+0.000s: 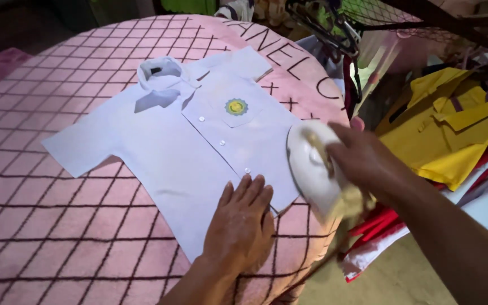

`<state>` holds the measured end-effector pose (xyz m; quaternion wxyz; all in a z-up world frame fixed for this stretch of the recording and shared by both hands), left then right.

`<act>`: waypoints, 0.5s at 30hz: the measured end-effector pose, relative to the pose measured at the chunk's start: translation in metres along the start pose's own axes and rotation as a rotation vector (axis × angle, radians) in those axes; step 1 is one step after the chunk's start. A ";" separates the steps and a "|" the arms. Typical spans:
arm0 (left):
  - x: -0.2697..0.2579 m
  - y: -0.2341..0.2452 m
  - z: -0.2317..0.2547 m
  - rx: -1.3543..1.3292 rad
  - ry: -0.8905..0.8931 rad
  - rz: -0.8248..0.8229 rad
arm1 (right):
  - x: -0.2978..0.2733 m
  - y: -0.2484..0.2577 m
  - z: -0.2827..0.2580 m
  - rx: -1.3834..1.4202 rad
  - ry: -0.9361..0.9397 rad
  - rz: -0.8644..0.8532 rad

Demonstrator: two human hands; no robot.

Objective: The person irons a white polo shirt laid on a round table covered with a pink checkered cloth. They use a white electric iron to smooth the front, sleeves, and collar, then flip the shirt to iron the back before setting the iron aside.

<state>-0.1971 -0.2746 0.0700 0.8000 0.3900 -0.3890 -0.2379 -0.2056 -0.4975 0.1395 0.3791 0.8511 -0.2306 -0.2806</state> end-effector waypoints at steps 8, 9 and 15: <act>-0.006 0.006 0.009 0.034 0.046 0.149 | -0.013 -0.008 -0.017 -0.043 0.182 -0.220; -0.006 0.007 0.010 0.023 0.048 0.143 | -0.007 -0.010 -0.032 -0.106 0.241 -0.209; -0.003 0.012 0.013 0.013 0.084 0.095 | 0.012 -0.031 -0.082 -0.062 0.369 -0.300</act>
Point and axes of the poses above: each hand's wrist, its own x-axis towards the middle knuckle, its own y-axis out of the back of the hand, z = x × y, the point moved 8 cm from there along x, towards the middle knuckle, and after that the axes turned 7 degrees about -y, right-handed, at the moved point
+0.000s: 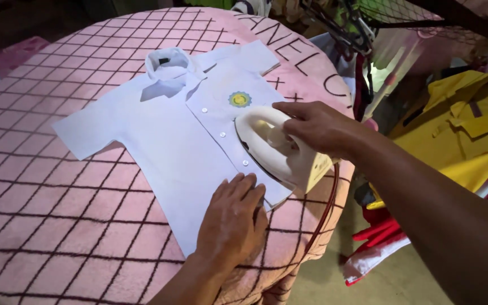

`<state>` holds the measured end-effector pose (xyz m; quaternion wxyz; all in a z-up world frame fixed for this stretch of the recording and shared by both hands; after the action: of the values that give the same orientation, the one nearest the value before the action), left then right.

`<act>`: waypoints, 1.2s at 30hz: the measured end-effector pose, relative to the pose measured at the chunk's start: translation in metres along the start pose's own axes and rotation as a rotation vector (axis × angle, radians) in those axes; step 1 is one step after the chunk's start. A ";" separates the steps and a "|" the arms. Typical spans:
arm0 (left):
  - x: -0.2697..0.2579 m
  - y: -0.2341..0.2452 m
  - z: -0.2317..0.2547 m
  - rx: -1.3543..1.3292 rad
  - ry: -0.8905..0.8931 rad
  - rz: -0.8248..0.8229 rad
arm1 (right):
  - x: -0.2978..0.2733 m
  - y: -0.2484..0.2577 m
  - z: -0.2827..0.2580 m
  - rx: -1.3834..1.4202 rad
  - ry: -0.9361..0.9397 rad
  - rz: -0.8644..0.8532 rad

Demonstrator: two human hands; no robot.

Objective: The person irons a white polo shirt laid on a round table covered with a pink checkered cloth. They use a white electric iron to smooth the front, sleeves, and collar, then flip the shirt to iron the back before setting the iron aside.

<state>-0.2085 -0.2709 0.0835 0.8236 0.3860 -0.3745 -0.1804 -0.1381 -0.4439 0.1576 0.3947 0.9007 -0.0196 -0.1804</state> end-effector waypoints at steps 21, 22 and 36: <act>-0.004 -0.004 -0.009 -0.037 0.022 0.014 | -0.041 0.005 0.043 -0.163 -0.167 0.026; -0.004 -0.005 -0.009 -0.042 0.017 0.020 | -0.054 0.004 0.046 -0.120 -0.191 0.037; -0.007 0.005 -0.031 -0.270 0.223 0.065 | -0.119 -0.056 0.017 0.030 -0.295 0.228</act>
<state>-0.1901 -0.2483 0.0707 0.9099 0.2770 -0.2653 -0.1582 -0.2609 -0.3967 0.1434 0.3920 0.8622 -0.1821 -0.2643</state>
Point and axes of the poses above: each hand's wrist, its own x-axis towards the middle knuckle, its own y-axis out of the back of the hand, z = x × y, the point moved 8 cm from there along x, towards the middle knuckle, and after that the axes turned 7 degrees about -y, right-handed, at the moved point
